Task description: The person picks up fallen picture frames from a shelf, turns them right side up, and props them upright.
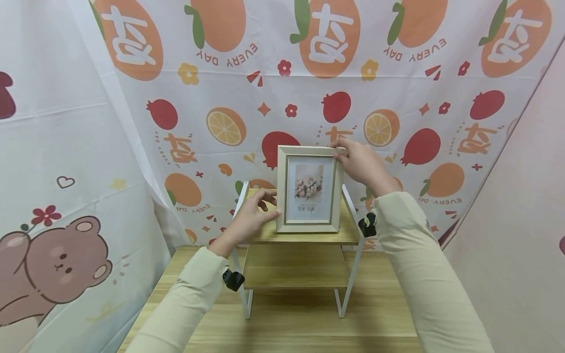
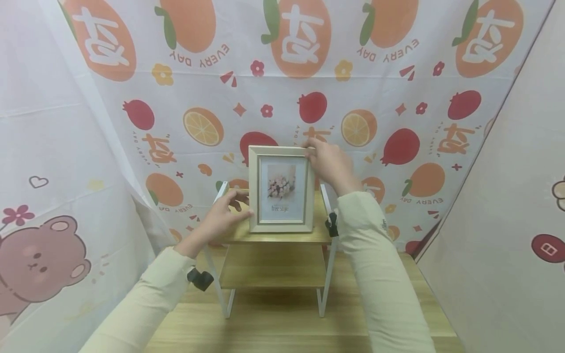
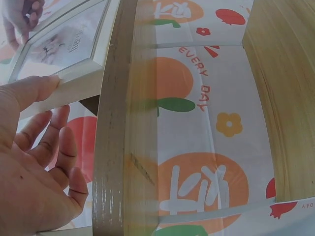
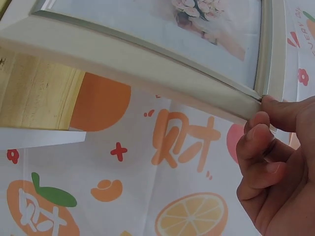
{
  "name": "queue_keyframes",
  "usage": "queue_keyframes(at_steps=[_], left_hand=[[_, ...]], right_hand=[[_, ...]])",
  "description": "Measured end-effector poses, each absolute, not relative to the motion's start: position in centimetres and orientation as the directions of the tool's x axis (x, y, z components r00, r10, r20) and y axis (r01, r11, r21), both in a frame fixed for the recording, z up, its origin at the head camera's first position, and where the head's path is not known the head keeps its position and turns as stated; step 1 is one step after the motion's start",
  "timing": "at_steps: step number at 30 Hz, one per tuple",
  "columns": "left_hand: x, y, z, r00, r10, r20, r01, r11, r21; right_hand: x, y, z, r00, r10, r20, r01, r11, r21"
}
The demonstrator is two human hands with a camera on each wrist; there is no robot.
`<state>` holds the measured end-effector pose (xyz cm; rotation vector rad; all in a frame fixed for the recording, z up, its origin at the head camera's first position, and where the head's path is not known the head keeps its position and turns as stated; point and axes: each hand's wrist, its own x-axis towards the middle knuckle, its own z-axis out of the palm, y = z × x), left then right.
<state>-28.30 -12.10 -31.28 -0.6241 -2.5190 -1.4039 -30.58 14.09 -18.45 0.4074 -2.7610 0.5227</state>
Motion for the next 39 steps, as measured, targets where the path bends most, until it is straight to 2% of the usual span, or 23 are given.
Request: queue_keyframes(at_steps=[27, 34, 39], left_hand=[[-29.2, -12.1, -31.5, -0.91, 0.257, 0.325, 0.412, 0.484, 0.772], [-29.2, -12.4, -31.4, -0.923, 0.237, 0.303, 0.383, 0.492, 0.782], [-29.3, -13.3, -31.0, -0.918, 0.204, 0.341, 0.397, 0.496, 0.772]], right_hand=[[-30.9, 14.3, -20.0, -0.91, -0.213, 0.355, -0.344, 0.868, -0.359], [-30.7, 14.5, -19.9, -0.892, -0.229, 0.391, -0.379, 0.849, -0.368], [-30.4, 15.2, -19.9, -0.865, -0.191, 0.464, -0.401, 0.819, -0.41]])
